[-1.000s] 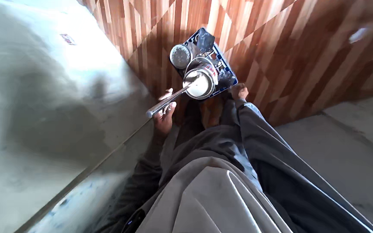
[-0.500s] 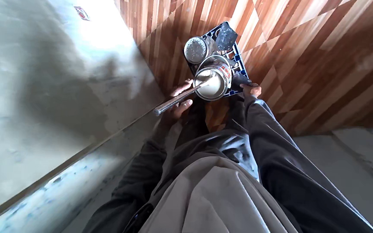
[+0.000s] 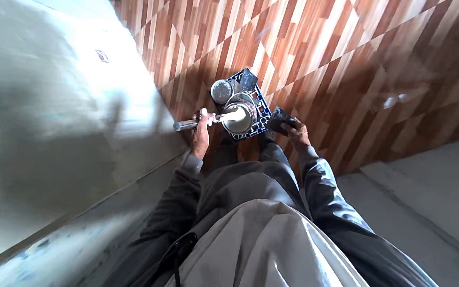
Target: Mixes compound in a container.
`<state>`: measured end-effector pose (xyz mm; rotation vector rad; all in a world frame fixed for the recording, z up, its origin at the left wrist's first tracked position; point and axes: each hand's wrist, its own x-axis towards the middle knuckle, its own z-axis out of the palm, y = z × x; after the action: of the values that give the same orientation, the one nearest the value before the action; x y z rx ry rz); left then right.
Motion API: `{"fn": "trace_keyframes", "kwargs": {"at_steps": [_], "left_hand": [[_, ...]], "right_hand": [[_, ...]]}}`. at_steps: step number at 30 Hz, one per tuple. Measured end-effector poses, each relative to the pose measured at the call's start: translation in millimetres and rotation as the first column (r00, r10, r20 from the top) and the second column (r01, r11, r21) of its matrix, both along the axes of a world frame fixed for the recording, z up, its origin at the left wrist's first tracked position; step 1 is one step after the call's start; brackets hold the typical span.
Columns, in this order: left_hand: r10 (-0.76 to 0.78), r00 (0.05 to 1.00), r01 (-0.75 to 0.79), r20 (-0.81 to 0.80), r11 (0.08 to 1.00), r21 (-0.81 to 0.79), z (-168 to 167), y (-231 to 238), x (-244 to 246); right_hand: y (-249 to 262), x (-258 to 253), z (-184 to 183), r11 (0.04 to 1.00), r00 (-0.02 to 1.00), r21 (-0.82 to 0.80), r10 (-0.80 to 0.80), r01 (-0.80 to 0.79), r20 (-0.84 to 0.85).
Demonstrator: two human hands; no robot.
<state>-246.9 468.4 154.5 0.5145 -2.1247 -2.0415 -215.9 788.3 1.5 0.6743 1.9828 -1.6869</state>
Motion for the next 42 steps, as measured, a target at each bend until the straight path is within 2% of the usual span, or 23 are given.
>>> {"fn": "trace_keyframes", "kwargs": {"at_steps": [2, 4, 8, 13, 18, 25, 29, 42], "left_hand": [[0.118, 0.993, -0.117, -0.008, 0.993, 0.021, 15.1, 4.2, 14.9], [0.207, 0.977, -0.204, -0.058, 0.978, 0.05, 24.3, 5.9, 24.1], [0.212, 0.97, -0.203, -0.12, 0.975, 0.086, 37.5, -1.6, 35.6], [0.397, 0.91, -0.387, -0.115, 0.916, 0.1, 51.3, -7.4, 31.1], [0.44, 0.894, -0.432, -0.085, 0.896, 0.104, 60.1, -13.9, 32.9], [0.45, 0.89, -0.436, -0.079, 0.888, 0.146, 65.6, -6.7, 37.4], [0.466, 0.877, -0.446, -0.121, 0.88, 0.161, 64.7, -10.0, 39.5], [0.466, 0.873, -0.438, -0.144, 0.878, 0.191, 81.1, -9.7, 50.4]], "right_hand": [[-18.3, -0.1, 24.7, 1.0, 0.998, -0.021, 0.006, -0.007, -0.058], [-40.4, -4.5, 34.4, 0.998, 0.99, -0.065, -0.001, -0.008, -0.141], [-92.8, -10.0, 76.9, 0.986, 0.959, -0.129, 0.072, -0.11, -0.274], [-145.4, -1.8, 113.2, 0.943, 0.902, -0.254, 0.092, -0.215, -0.422], [-169.4, 3.6, 99.1, 0.923, 0.89, -0.281, 0.119, -0.262, -0.439], [-177.2, 1.6, 73.4, 0.951, 0.915, -0.104, 0.245, -0.291, -0.319], [-170.6, 1.8, 65.1, 0.96, 0.919, -0.025, 0.258, -0.277, -0.298], [-150.2, -12.6, 31.7, 0.914, 0.91, 0.178, 0.39, -0.364, -0.143]]}}
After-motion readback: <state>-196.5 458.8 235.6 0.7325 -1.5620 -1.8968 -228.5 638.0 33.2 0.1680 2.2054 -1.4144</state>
